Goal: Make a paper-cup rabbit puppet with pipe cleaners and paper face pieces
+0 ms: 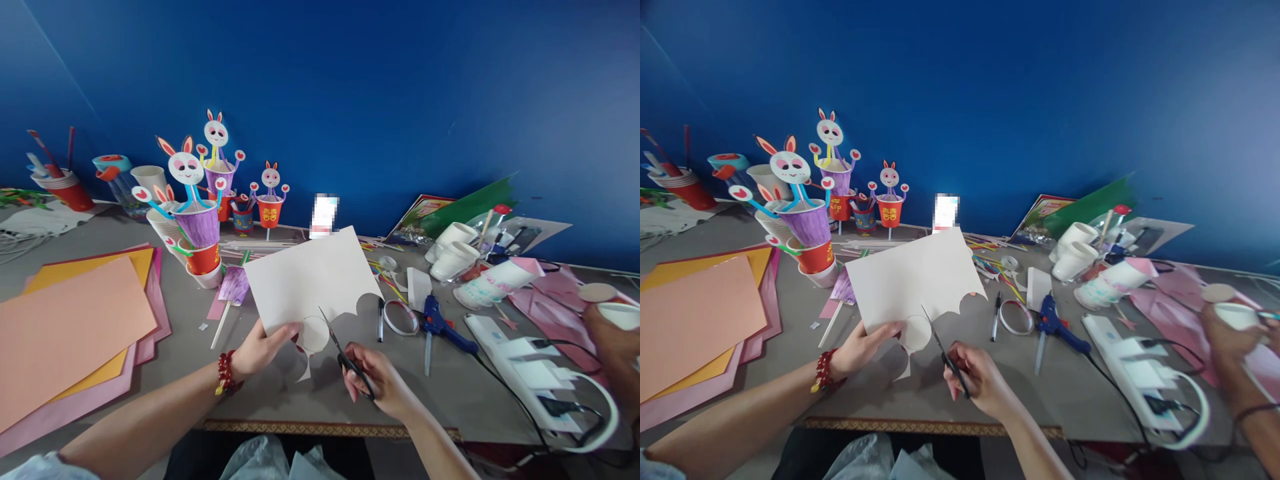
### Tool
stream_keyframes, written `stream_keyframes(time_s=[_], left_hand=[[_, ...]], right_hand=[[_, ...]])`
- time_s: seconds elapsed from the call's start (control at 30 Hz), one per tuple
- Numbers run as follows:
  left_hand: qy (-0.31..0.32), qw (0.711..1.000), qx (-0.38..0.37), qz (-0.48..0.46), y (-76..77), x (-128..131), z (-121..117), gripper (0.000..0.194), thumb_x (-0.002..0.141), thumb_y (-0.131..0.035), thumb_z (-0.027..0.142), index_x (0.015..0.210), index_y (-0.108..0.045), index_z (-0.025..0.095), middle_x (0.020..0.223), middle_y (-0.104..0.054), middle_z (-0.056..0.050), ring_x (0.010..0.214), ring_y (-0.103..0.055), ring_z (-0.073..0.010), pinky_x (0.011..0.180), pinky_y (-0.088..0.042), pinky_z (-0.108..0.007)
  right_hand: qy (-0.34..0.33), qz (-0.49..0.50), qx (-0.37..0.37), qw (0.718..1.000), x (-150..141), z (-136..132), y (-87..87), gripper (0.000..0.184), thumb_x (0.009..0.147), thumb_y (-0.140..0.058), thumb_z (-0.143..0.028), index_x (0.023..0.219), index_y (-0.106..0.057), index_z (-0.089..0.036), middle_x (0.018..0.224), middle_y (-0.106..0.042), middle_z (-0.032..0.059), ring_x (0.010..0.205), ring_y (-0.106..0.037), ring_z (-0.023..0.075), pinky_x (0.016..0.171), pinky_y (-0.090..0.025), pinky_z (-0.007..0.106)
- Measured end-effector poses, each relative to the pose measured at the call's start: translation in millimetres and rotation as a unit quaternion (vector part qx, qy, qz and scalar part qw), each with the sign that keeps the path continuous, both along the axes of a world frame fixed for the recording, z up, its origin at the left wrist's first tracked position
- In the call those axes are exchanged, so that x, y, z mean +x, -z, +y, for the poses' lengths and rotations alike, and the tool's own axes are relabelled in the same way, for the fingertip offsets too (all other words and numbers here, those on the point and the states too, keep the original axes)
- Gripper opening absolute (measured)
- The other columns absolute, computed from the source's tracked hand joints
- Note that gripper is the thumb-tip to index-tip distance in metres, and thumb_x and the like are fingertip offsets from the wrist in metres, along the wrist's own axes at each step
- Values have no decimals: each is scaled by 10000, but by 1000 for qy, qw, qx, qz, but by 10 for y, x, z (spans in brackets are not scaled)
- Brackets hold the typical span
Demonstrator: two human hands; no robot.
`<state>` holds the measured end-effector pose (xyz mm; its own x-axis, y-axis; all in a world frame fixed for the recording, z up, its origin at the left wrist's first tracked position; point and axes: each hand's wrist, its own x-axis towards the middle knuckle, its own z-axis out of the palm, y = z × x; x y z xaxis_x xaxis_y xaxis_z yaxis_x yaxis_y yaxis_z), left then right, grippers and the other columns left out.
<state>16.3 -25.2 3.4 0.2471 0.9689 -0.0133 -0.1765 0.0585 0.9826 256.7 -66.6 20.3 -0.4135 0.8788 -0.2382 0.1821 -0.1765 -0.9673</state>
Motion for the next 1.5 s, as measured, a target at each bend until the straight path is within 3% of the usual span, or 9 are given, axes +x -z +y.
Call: stream_keyframes(time_s=[0.17,0.57,0.8,0.97,1.17,1.33,1.5], left_hand=[[36,999,-3,6,47,-40,35,323,801,-661,452,731,-665,137,696,-673,-59,664,-622,-176,652,-515,-283],[65,998,3,20,92,-105,80,315,818,-662,434,813,-696,121,729,-709,-82,678,-635,-185,647,-522,-293],[69,997,0,40,12,-126,99,317,781,-689,436,792,-684,119,724,-681,-78,670,-605,-176,636,-509,-284],[91,995,0,30,41,-145,127,333,785,-686,447,809,-676,115,738,-668,-76,680,-601,-176,650,-510,-287],[97,995,6,23,40,-145,135,325,801,-684,444,790,-667,119,714,-667,-64,657,-618,-172,632,-508,-278],[139,990,-7,11,-12,-153,142,334,830,-654,451,851,-660,118,726,-680,-78,639,-645,-189,619,-524,-296],[115,992,17,49,-71,-168,156,300,789,-686,422,740,-642,129,672,-662,-57,637,-612,-168,611,-503,-270]], right_hand=[[-1,-6,-20,1000,24,13,-36,602,668,-676,-761,700,-466,-197,524,-549,-24,459,-475,112,488,-362,250],[-23,-5,-23,999,108,50,6,537,727,-695,-657,685,-401,-209,518,-526,-44,432,-444,88,465,-319,236],[-35,-18,-31,999,219,65,128,420,776,-694,-511,707,-424,-197,552,-517,-53,418,-446,69,443,-324,213],[-44,-6,-34,998,309,84,243,364,807,-686,-444,734,-430,-196,586,-530,-51,424,-434,59,430,-357,199],[-40,-22,-27,999,282,97,235,375,800,-687,-456,716,-431,-195,573,-527,-50,410,-435,57,422,-343,197],[-41,-11,-32,999,302,97,272,322,814,-681,-392,732,-439,-196,571,-530,-57,409,-420,53,415,-349,191],[-42,-41,-42,997,341,112,261,338,776,-724,-388,722,-453,-194,567,-551,-52,410,-428,57,417,-362,196]])
